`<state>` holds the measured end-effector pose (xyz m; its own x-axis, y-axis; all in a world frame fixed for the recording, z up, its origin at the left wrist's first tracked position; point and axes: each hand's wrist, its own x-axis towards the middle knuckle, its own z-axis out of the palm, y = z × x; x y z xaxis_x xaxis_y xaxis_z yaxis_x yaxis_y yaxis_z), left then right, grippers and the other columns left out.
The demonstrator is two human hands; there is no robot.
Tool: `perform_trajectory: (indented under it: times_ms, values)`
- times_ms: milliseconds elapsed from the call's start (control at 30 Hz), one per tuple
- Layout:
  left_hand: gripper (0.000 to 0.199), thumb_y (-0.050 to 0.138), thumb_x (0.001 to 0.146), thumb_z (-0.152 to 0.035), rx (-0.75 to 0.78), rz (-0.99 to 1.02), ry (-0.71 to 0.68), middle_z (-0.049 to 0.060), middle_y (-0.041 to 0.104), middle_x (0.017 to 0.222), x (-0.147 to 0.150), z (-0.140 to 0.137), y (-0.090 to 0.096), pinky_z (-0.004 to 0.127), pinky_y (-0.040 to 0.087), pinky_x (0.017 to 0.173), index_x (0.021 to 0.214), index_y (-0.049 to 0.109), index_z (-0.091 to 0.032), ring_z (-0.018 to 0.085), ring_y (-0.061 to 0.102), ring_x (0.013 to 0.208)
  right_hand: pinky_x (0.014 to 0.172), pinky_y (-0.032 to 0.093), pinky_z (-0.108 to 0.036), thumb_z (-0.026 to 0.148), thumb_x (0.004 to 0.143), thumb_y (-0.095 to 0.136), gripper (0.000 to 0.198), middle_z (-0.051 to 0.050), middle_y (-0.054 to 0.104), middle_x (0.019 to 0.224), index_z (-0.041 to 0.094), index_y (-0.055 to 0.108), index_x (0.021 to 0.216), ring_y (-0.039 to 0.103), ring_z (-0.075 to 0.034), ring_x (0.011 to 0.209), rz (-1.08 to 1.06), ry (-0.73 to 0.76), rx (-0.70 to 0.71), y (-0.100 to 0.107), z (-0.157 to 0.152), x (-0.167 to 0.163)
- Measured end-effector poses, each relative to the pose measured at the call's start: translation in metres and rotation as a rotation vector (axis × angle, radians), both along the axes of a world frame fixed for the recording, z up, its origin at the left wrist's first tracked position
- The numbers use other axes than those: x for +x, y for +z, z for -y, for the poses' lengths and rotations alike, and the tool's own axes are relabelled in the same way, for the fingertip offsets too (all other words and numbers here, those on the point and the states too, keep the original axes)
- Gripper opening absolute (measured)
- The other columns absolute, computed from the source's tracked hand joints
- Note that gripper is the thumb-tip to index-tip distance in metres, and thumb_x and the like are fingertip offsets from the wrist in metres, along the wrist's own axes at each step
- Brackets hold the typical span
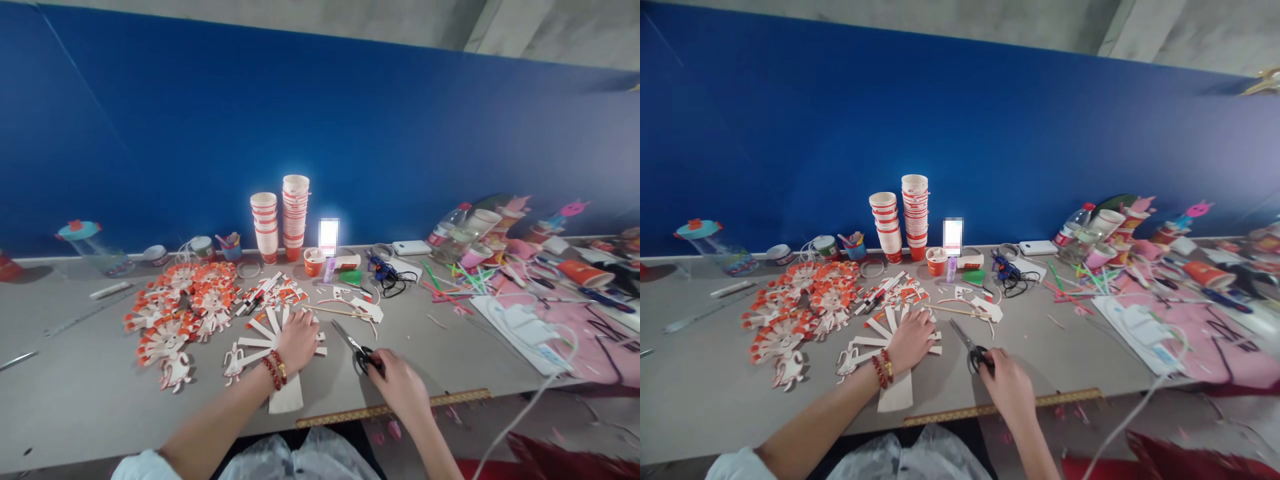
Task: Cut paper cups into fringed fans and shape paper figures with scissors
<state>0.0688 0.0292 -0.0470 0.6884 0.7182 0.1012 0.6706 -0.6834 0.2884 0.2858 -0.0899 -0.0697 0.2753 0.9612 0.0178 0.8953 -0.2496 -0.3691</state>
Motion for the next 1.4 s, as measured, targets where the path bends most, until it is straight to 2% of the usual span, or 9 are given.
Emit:
perform_trajectory:
  times_ms: [133, 267, 433, 567, 733, 867, 1133, 1300, 1400]
  values:
    - [0.008, 0.06, 0.082, -0.021, -0.049, 0.099, 0.013, 0.011, 0.062, 0.102, 0.002, -0.003, 0.001, 0.046, 0.039, 0.092, 0.088, 0.064, -0.016, 0.03, 0.052, 0.105, 0.056, 0.044, -0.03, 0.038, 0.083, 0.053, 0.018, -0.004, 0.068, 0.075, 0.023, 0.061, 0.086, 0.066, -0.024, 0.066, -0.487, -0.015, 0.042, -0.011, 0.004, 0.009]
    - [0.004, 0.063, 0.082, -0.022, -0.118, 0.271, 0.027, 0.004, 0.067, 0.089, -0.007, -0.01, 0.015, 0.039, 0.042, 0.088, 0.082, 0.063, -0.018, 0.024, 0.058, 0.095, 0.054, 0.048, -0.031, 0.054, 0.079, 0.063, 0.035, -0.007, 0.068, 0.082, 0.02, 0.061, 0.089, 0.063, -0.022, 0.062, -1.123, 0.016, 0.108, -0.014, 0.005, 0.004]
    - [0.015, 0.059, 0.087, -0.031, -0.194, 0.449, 0.03, 0.002, 0.067, 0.081, -0.027, -0.019, 0.041, 0.025, 0.046, 0.069, 0.082, 0.061, -0.017, 0.016, 0.061, 0.076, 0.056, 0.047, -0.03, 0.05, 0.074, 0.075, 0.039, -0.006, 0.065, 0.079, 0.016, 0.065, 0.092, 0.056, -0.016, 0.058, -1.416, 0.074, 0.177, 0.0, 0.001, -0.015]
    - [0.024, 0.054, 0.09, -0.037, -0.294, 0.634, 0.063, 0.001, 0.064, 0.075, -0.038, -0.02, 0.054, 0.024, 0.043, 0.064, 0.08, 0.062, -0.016, 0.015, 0.058, 0.071, 0.048, 0.04, -0.026, 0.053, 0.075, 0.074, 0.04, -0.002, 0.059, 0.064, 0.016, 0.062, 0.082, 0.046, -0.011, 0.047, -1.433, 0.124, 0.189, 0.014, -0.009, -0.03]
    - [0.025, 0.054, 0.089, -0.037, -0.352, 0.721, 0.085, 0.002, 0.063, 0.074, -0.042, -0.011, 0.06, 0.024, 0.041, 0.063, 0.079, 0.065, -0.017, 0.016, 0.056, 0.07, 0.05, 0.042, -0.027, 0.059, 0.069, 0.075, 0.045, -0.002, 0.057, 0.06, 0.018, 0.057, 0.071, 0.051, -0.016, 0.054, -1.134, 0.177, 0.284, 0.035, -0.026, -0.036]
    - [0.022, 0.054, 0.09, -0.034, -0.268, 0.68, 0.084, 0.003, 0.062, 0.076, -0.039, 0.005, 0.07, 0.026, 0.043, 0.066, 0.081, 0.066, -0.018, 0.018, 0.057, 0.075, 0.058, 0.047, -0.03, 0.043, 0.074, 0.075, 0.032, -0.008, 0.068, 0.083, 0.017, 0.06, 0.085, 0.059, -0.02, 0.067, -0.925, 0.126, 0.433, 0.059, -0.039, -0.041]
    - [0.013, 0.054, 0.09, -0.025, -0.16, 0.644, 0.04, 0.005, 0.069, 0.088, -0.037, 0.025, 0.074, 0.037, 0.042, 0.089, 0.084, 0.065, -0.021, 0.022, 0.06, 0.089, 0.054, 0.043, -0.025, 0.027, 0.067, 0.077, 0.026, 0.0, 0.065, 0.075, 0.02, 0.057, 0.081, 0.055, -0.015, 0.059, -1.024, 0.096, 0.509, 0.07, -0.063, -0.07]
    - [0.018, 0.064, 0.083, -0.027, -0.172, 0.724, 0.088, 0.006, 0.069, 0.107, -0.034, 0.026, 0.068, 0.039, 0.041, 0.093, 0.101, 0.063, -0.023, 0.025, 0.06, 0.1, 0.057, 0.045, -0.024, 0.026, 0.069, 0.076, 0.025, 0.001, 0.063, 0.075, 0.02, 0.055, 0.081, 0.056, -0.014, 0.062, -1.109, 0.164, 0.516, 0.072, -0.063, -0.08]
    - [0.009, 0.061, 0.086, -0.029, -0.254, 0.75, 0.12, 0.005, 0.071, 0.096, -0.03, 0.027, 0.066, 0.036, 0.042, 0.088, 0.09, 0.066, -0.022, 0.023, 0.061, 0.094, 0.06, 0.047, -0.026, 0.028, 0.069, 0.077, 0.028, 0.0, 0.065, 0.076, 0.021, 0.053, 0.082, 0.059, -0.015, 0.066, -1.134, 0.186, 0.506, 0.079, -0.06, -0.088]
